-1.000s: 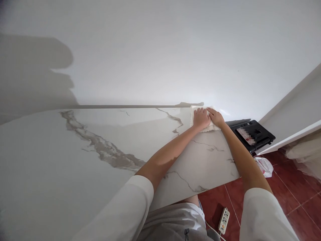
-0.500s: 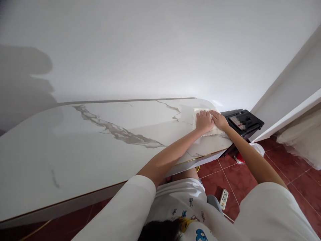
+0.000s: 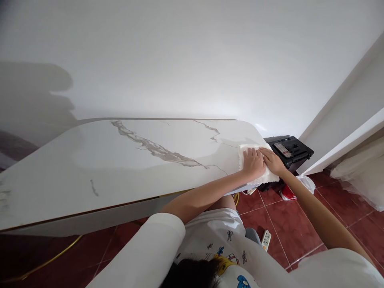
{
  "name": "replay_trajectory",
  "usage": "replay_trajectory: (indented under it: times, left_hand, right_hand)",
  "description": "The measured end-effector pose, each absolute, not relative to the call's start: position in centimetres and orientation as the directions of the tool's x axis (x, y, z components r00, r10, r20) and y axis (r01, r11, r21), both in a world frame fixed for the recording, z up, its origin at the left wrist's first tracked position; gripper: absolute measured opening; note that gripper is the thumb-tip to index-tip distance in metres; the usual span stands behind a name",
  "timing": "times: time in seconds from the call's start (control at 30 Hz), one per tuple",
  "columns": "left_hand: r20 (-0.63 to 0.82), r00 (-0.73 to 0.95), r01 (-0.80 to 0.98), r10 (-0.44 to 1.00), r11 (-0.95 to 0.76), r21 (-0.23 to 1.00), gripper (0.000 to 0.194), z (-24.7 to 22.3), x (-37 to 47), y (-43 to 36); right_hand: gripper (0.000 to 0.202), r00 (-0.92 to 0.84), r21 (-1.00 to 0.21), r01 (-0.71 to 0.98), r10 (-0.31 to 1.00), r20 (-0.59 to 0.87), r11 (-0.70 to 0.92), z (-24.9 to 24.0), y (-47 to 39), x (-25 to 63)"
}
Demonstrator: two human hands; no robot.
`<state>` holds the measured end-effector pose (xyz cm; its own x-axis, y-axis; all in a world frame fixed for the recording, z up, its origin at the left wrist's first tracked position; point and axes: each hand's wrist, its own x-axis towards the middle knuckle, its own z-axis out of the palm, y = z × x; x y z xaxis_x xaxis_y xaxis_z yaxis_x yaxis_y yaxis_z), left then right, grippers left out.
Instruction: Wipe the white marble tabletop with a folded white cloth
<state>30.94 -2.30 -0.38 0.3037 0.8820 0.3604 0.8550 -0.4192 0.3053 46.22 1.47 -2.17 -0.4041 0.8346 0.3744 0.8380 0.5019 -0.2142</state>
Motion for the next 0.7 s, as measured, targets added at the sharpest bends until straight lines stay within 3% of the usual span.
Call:
replay_trajectory:
  times: [0.1, 0.4, 0.7]
  left_hand:
    - [0.382, 0.348, 0.831, 0.856, -0.471, 0.298, 0.044, -0.2, 29.9, -3.1]
    - [0.37, 0.415, 0.818, 0.831, -0.519, 0.248, 0.033, -0.5, 26.7, -1.0]
    - [0.349, 0.26, 0.858, 0.9, -0.382, 0.344, 0.028, -0.7, 22.8, 9.5]
  right_hand:
    - [0.042, -0.391, -0.125, 0.876, 0.839, 0.377, 0.465, -2.2, 0.6, 45.3]
    - [0.039, -0.289, -0.259, 0.872, 0.865, 0.411, 0.415, -2.5, 1.7, 40.5]
    - [0.038, -0.225, -0.28, 0.896, 0.896, 0.383, 0.345, -1.2, 11.7, 34.7]
